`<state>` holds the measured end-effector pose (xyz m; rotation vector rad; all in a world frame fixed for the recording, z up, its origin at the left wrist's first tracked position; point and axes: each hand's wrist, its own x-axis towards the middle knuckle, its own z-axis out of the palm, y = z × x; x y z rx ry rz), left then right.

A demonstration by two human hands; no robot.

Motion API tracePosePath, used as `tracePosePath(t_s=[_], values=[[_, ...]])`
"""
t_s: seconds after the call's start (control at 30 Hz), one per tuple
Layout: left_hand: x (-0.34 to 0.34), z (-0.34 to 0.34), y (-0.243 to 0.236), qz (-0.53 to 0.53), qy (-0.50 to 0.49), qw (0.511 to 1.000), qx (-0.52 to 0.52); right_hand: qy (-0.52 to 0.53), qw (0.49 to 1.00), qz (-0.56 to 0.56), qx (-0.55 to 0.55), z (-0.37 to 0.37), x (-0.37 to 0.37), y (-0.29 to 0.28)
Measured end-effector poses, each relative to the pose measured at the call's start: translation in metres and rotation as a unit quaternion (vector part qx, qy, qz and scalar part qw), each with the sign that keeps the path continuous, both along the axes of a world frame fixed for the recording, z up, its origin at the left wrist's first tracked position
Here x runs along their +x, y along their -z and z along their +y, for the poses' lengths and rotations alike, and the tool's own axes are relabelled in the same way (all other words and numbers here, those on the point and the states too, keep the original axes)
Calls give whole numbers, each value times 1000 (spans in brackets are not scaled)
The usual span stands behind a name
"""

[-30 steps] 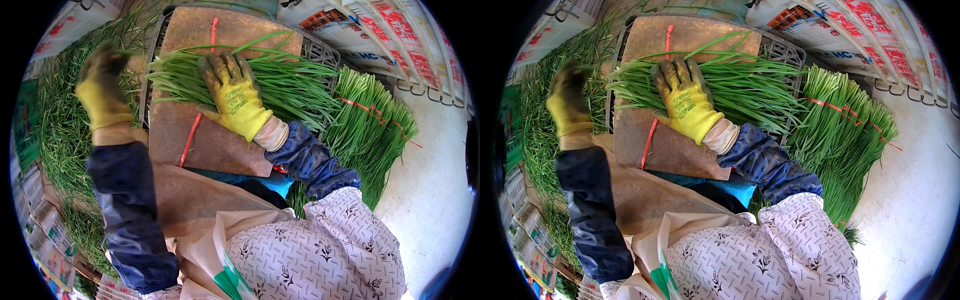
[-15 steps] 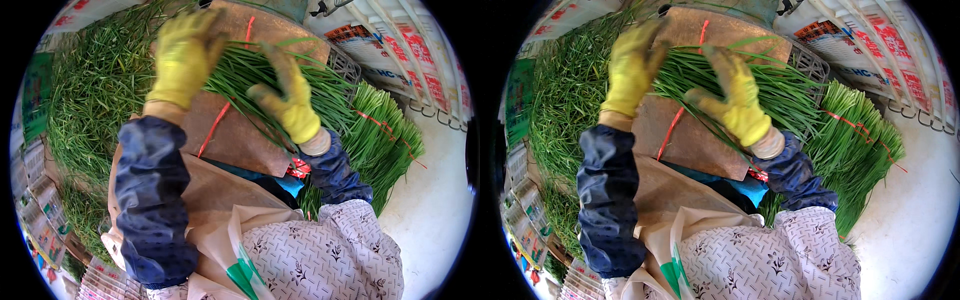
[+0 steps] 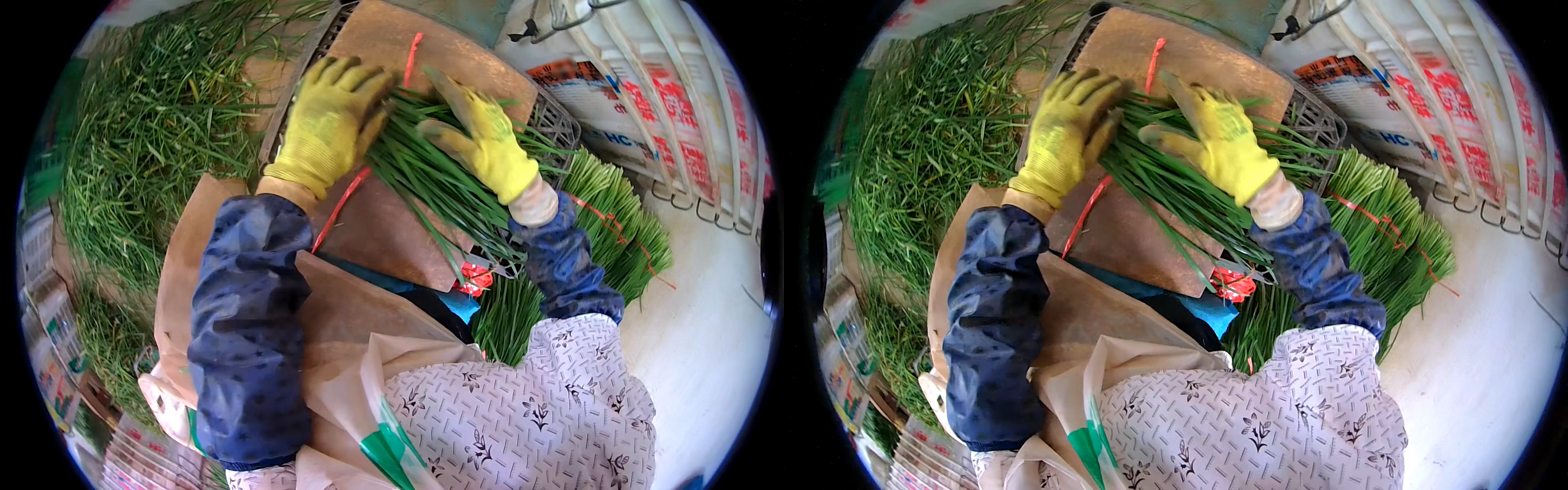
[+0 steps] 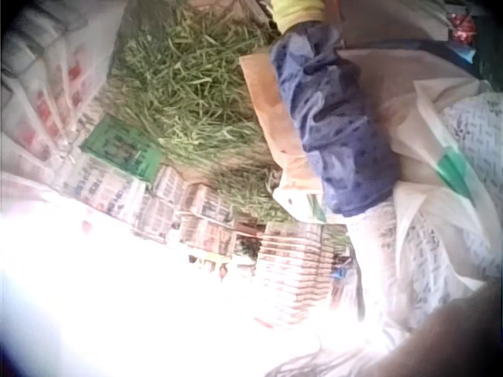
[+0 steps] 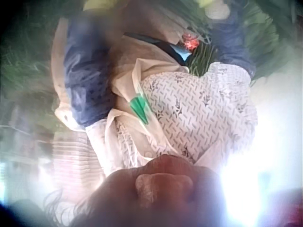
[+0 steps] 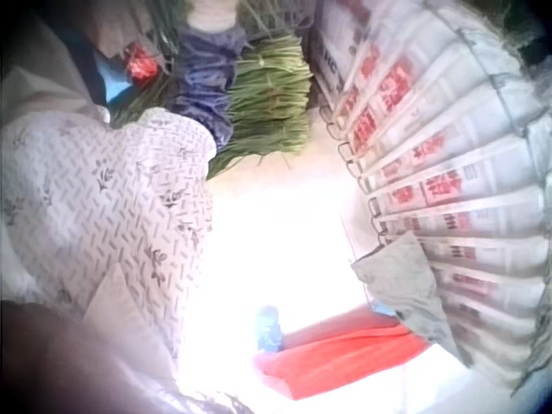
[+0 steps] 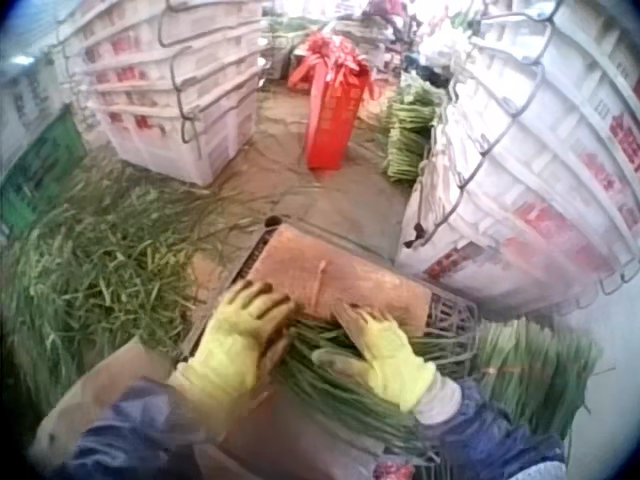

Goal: The person cleans bunches of green onions by hand, removing yellowed leaves and debris, and places the sorted vegetables into a white plastic basket.

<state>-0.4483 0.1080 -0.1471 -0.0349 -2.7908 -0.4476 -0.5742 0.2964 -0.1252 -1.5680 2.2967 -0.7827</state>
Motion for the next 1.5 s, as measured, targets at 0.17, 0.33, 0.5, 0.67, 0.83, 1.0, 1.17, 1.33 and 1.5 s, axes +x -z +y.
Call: tracePosePath(t_s=[0.17,0.33,0.5,0.67,0.83,1.0,1.17,1.33,1.5], values=[[3,6,-6,-19,-39,998,-44,11,967,-238,-88,14,5,19],[2,15,18,-48,-63,995,-54,107,796,-584,-115,11,-3,6],[-9,13,7,-146,-63,986,-56,38,994,19,105,-1,44,-8],[-2,25,-10,29,-70,997,-30,30,995,62,72,7,29,14],[1,33,10,-39,-56,996,-53,186,955,-195,-120,26,16,-19],[-1,33,22,-41,-54,996,-58,108,991,-25,74,63,14,-23],[-2,32,22,-25,-51,997,-56,150,978,99,104,51,30,-7],[-2,32,23,-29,-59,995,-78,133,990,29,42,33,24,-1],[0,34,21,-46,-64,996,-53,178,964,-182,80,34,9,-8]])
